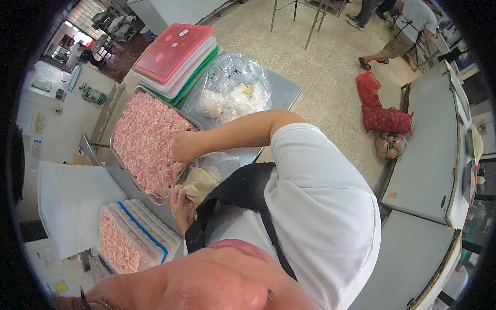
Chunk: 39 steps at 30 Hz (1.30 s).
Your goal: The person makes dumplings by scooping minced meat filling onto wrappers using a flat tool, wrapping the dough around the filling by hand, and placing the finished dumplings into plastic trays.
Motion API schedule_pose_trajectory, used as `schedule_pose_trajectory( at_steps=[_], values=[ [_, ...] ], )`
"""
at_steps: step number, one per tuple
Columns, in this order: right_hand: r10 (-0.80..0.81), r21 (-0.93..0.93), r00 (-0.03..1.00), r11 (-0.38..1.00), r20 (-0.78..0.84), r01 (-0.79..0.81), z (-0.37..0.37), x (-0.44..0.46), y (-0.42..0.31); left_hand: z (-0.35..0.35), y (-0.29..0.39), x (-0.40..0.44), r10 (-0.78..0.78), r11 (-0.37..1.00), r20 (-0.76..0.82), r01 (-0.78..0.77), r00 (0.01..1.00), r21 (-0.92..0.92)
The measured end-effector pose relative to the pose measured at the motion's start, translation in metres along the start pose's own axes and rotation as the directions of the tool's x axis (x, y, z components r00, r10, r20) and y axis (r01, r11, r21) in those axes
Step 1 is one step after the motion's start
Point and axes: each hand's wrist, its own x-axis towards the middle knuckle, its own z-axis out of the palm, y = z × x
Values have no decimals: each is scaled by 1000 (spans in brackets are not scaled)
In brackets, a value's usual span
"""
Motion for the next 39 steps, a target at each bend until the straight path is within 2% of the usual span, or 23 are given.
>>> schedule_pose_trajectory(
  at_steps=[2,4,7,9,11,13,16,17,18,19,20,22,23,26,29,30,32,33,34,35,36,37,39],
  values=[
    [57,78,998,995,25,-59,4,-4,1,0,-2,1,3,967,55,12,998,-254],
    [115,181,992,976,58,-123,-4,-12,2,6,-1,2,42,852,157,47,987,-522],
    [157,232,988,960,9,-155,31,-10,14,9,-5,6,69,716,163,65,984,-695],
    [173,244,982,951,80,-188,23,-11,19,11,-8,6,110,930,-21,-111,994,-350],
    [174,212,975,956,138,-201,7,-5,18,11,-3,6,97,948,10,-89,995,-306],
    [157,129,969,975,189,-183,0,5,16,13,9,7,35,802,253,124,967,-585],
    [128,135,985,980,115,-143,1,8,-3,22,20,-5,-197,948,-112,161,974,-274],
    [138,186,986,970,95,-154,6,10,-6,22,20,-6,-85,996,-111,81,990,-40],
    [149,234,986,959,76,-163,13,9,-8,22,20,-4,23,981,-83,-6,996,195],
    [164,277,984,945,62,-175,17,8,-8,24,19,-2,117,905,-29,-95,993,414],
    [208,310,973,923,97,-229,8,7,-9,28,27,-3,198,743,41,-177,979,645],
    [292,366,940,867,177,-338,-18,6,-10,11,12,7,344,711,43,-290,938,640],
    [258,276,956,917,137,-287,-19,8,-6,1,2,8,410,688,42,-339,911,641],
    [71,46,996,996,44,-73,-23,20,20,29,37,0,309,683,197,-361,930,635],
    [-120,19,991,992,-67,122,12,22,16,34,46,-2,247,409,267,-351,931,843],
    [-37,31,999,999,32,36,7,19,2,35,48,-2,254,367,251,-333,934,869],
    [5,82,999,997,44,-9,0,10,-4,39,51,0,264,285,240,-313,934,906],
    [28,106,998,994,49,-33,-2,8,-1,41,52,0,262,381,186,-278,947,882],
    [139,293,982,941,127,-171,4,9,4,40,54,-2,254,473,130,-240,959,848],
    [126,334,981,927,150,-170,6,9,11,39,54,-3,241,561,72,-199,968,804],
    [107,376,979,912,174,-167,5,9,18,37,50,-2,278,738,85,-270,957,618],
    [85,420,977,893,197,-162,4,10,23,35,47,-1,239,832,121,-267,963,487],
    [72,363,986,924,147,-122,-8,17,32,35,43,2,179,956,203,-218,963,193]
  ],
)
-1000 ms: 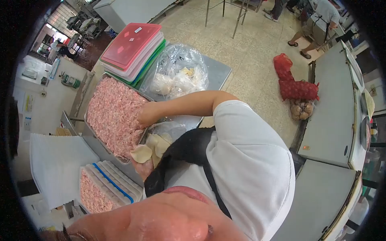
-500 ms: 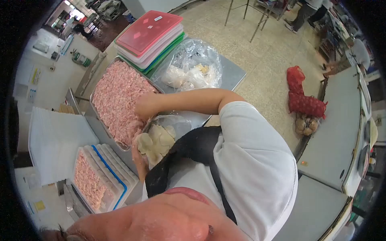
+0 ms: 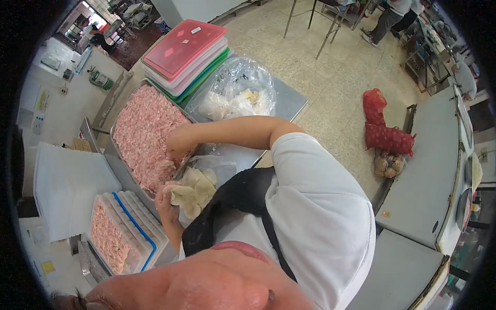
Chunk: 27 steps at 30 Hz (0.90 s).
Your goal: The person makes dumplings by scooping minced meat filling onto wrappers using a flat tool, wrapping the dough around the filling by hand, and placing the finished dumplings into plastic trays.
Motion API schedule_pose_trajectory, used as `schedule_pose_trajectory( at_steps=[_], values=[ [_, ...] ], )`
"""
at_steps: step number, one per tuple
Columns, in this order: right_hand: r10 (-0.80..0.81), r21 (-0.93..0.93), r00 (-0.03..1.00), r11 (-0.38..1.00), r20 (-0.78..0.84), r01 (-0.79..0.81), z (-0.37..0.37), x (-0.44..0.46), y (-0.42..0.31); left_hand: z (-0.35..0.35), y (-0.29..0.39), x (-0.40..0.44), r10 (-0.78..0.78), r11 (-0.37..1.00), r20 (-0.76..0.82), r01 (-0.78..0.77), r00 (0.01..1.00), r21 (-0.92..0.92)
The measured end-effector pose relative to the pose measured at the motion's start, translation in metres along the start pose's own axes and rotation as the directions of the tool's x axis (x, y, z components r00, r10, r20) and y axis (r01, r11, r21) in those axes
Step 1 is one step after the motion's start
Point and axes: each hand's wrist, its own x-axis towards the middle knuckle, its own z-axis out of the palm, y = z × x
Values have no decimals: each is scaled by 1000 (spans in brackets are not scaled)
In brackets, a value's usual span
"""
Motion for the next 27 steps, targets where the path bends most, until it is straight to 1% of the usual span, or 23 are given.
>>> schedule_pose_trajectory(
  at_steps=[1,2,3,4,6,7,8,9,10,11,12,13,14,15,16,17,19,22,24,25,27],
  values=[
    [-19,-31,1000,999,-19,18,-6,1,1,2,-3,3,56,944,-8,-51,998,327],
    [-11,-115,1000,993,-4,11,-4,1,3,3,-5,9,107,779,1,-84,994,622],
    [-6,-196,1000,981,10,8,-1,2,4,4,-6,13,148,522,24,-99,989,847],
    [-8,-273,1000,962,27,15,5,5,4,5,-2,14,128,590,-4,-73,992,804],
    [-14,-216,997,976,-75,-2,39,3,3,5,11,7,80,709,-96,11,992,705],
    [-28,-177,992,984,-121,6,55,2,-1,4,13,5,90,703,-117,20,989,710],
    [16,-140,997,990,-71,-26,42,-3,-11,3,13,6,105,699,-151,35,983,714],
    [50,-112,999,992,-11,-50,23,-7,-15,7,18,7,99,622,-188,87,977,778],
    [31,-76,999,997,38,-28,22,-4,-4,11,24,8,87,540,-230,149,969,829],
    [15,-39,996,999,86,-12,23,0,4,9,23,5,134,600,-247,120,960,791],
    [15,-42,974,999,226,-6,-1,-1,-5,3,21,2,185,650,-262,82,947,756],
    [8,25,985,1000,173,-12,-5,-2,-1,-4,18,0,256,690,-264,15,930,724],
    [13,-36,993,999,119,-9,-10,1,3,-10,14,-4,330,720,-264,-61,906,691],
    [20,-101,998,995,59,-14,-14,4,5,-9,21,-7,290,693,-309,24,906,721],
    [37,-198,999,980,32,-30,-18,5,7,-8,28,-10,253,661,-351,104,902,743],
    [61,-294,998,954,-7,-60,-21,9,9,-15,24,-16,270,645,-387,133,882,753],
    [-6,-335,1000,942,-2,5,-28,15,6,-27,15,-23,307,614,-431,169,848,771],
    [-79,-394,997,915,27,83,-17,23,0,-42,13,-39,382,702,-481,90,789,706],
    [-110,-440,993,890,48,119,4,27,-1,-53,9,-49,372,710,-517,123,771,694],
    [-46,-392,997,918,64,68,8,27,-8,-55,9,-51,363,714,-533,139,764,686],
    [85,-299,991,953,102,-51,17,19,-28,-53,8,-54,357,760,-546,104,757,641]
  ],
)
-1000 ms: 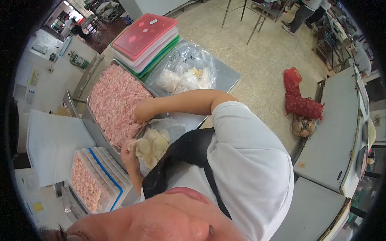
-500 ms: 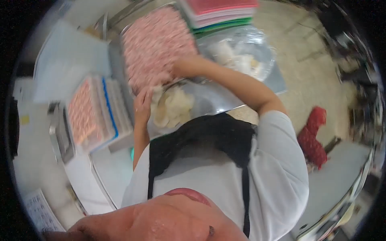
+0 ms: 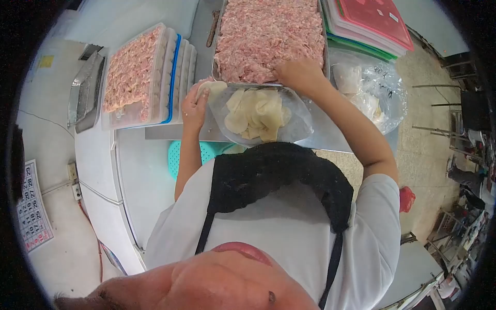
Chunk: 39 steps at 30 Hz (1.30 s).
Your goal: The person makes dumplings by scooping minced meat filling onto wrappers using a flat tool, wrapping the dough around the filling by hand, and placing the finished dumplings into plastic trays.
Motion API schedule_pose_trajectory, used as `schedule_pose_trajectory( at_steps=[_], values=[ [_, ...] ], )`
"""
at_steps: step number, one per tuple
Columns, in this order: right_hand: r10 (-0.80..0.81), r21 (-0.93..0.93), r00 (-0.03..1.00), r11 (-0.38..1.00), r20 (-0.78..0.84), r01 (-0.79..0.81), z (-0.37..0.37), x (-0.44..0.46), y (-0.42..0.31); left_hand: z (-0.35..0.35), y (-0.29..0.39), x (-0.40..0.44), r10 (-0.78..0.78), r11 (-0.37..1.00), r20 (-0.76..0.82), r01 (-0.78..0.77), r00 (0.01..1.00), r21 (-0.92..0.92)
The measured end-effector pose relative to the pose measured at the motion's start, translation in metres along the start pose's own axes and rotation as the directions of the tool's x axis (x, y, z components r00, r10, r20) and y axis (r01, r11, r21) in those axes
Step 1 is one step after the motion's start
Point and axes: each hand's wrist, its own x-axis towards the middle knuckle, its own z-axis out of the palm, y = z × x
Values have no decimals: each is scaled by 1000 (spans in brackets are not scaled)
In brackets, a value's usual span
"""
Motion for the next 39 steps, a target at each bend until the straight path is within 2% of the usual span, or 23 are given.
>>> schedule_pose_trajectory(
  at_steps=[1,3,4,7,9,10,11,13,16,17,20,22,23,25,26,28,29,32,34,35,37,38,39],
  values=[
    [-7,32,1000,999,10,7,2,-4,-2,1,1,0,-3,999,-1,3,1000,-37],
    [-12,94,1000,995,26,10,7,-13,1,10,-28,-6,-159,941,24,159,987,-300],
    [-22,196,999,981,32,16,10,-14,4,14,-29,-3,-226,876,59,230,972,-424],
    [-9,483,1000,876,-17,16,12,-21,24,30,-3,5,-250,904,78,261,965,-338],
    [36,650,992,758,-125,54,8,-19,25,48,-4,20,-318,677,94,296,943,-674],
    [125,663,984,748,-130,-8,5,-16,24,56,-5,30,-355,519,127,309,926,-797],
    [212,678,968,732,-136,-65,1,-12,23,63,-3,41,-328,467,165,312,930,-827],
    [296,818,923,574,-247,35,-10,-11,14,77,6,61,-278,361,226,319,934,-876],
    [240,771,830,558,-504,307,-7,-5,3,95,38,81,-221,54,324,343,920,-938],
    [248,751,830,603,-499,271,-4,-8,-1,99,44,87,-197,-41,345,344,918,-938],
    [224,659,850,731,-476,177,12,-14,-4,101,47,92,-68,-39,361,359,930,-932],
    [155,551,882,824,-445,133,18,-26,6,98,29,95,-104,-122,364,352,925,-928],
    [119,451,917,889,-380,72,15,-34,11,96,19,97,-125,-163,368,347,921,-924],
    [78,218,972,976,-223,-28,-16,-53,11,94,31,91,-300,-103,362,347,883,-932],
    [77,248,943,969,-324,6,-22,-55,5,95,36,89,-387,-74,349,349,853,-934],
    [83,299,858,950,-506,85,-28,-54,-9,99,32,90,-253,10,396,412,883,-911],
    [71,273,870,959,-487,74,-23,-50,-6,99,30,89,-189,55,420,437,888,-898],
    [38,188,903,981,-427,48,14,-28,19,99,47,78,-150,36,415,424,897,-905],
    [16,125,921,991,-390,35,24,-20,35,94,39,73,-154,-17,472,475,868,-880],
    [36,138,962,990,-272,2,25,-20,41,89,32,68,-157,-41,508,508,847,-860],
    [101,147,995,984,-26,-96,-1,-33,47,70,8,73,-8,-224,568,553,823,-803],
    [100,100,994,990,-39,-96,-16,-41,44,66,1,76,73,-316,590,579,804,-751],
    [101,56,994,994,-49,-99,-31,-48,31,66,3,76,-87,-257,565,529,821,-809]
  ],
)
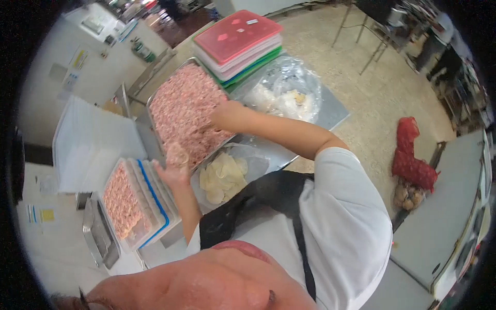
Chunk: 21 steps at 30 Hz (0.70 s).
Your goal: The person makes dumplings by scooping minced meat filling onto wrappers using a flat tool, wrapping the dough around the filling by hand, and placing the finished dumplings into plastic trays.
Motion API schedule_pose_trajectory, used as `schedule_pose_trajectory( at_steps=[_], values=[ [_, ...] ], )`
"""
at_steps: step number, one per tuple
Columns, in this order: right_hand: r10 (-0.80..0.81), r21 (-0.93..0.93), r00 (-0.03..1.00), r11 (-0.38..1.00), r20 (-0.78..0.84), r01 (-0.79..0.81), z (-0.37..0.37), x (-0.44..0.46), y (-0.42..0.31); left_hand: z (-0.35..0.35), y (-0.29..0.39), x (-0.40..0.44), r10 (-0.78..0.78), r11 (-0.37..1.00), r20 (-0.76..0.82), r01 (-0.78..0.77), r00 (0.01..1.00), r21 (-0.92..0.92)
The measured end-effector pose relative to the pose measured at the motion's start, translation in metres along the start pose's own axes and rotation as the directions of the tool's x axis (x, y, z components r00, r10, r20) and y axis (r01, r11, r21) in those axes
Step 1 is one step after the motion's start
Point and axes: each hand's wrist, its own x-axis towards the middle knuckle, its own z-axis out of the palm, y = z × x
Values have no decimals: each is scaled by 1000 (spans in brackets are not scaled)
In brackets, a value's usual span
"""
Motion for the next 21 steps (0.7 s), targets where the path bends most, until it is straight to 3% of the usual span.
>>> schedule_pose_trajectory(
  at_steps=[1,2,3,5,6,9,12,15,16,17,19,20,21],
  values=[
    [2,-43,1000,999,-10,-3,-7,-3,-11,6,-2,0,76,995,-139,-67,987,73],
    [-27,57,991,998,-134,34,4,2,-20,12,-5,1,161,979,-266,-120,950,162],
    [-44,145,963,986,-265,85,18,8,-25,14,-8,2,131,986,-209,-105,969,130],
    [-145,193,955,961,-260,198,32,8,-23,18,-13,2,87,995,-90,-81,992,63],
    [-201,217,945,941,-259,260,35,6,-22,22,-16,1,113,992,-129,-103,985,77],
    [-171,-67,981,984,-93,165,-16,-12,-25,33,-25,4,214,973,-235,-184,948,142],
    [-243,19,885,962,-398,273,-9,-22,-41,52,-35,8,249,964,-291,-206,924,171],
    [-186,85,948,973,-260,215,0,-12,-30,53,-36,13,264,941,-176,-212,948,265],
    [-158,123,967,975,-201,185,-7,-10,-23,37,-25,20,182,975,-102,-166,978,150],
    [-148,229,954,951,-260,210,-9,-9,-14,7,-5,31,104,994,-20,-103,994,43],
    [-106,431,924,861,-366,270,-9,-9,0,10,-2,23,91,960,63,-105,994,260],
    [-140,456,917,833,-373,313,-12,-12,3,47,-20,-1,148,820,79,-167,986,547],
    [-173,481,910,803,-378,352,-19,-18,3,67,-30,-15,195,596,109,-206,975,776]
  ],
)
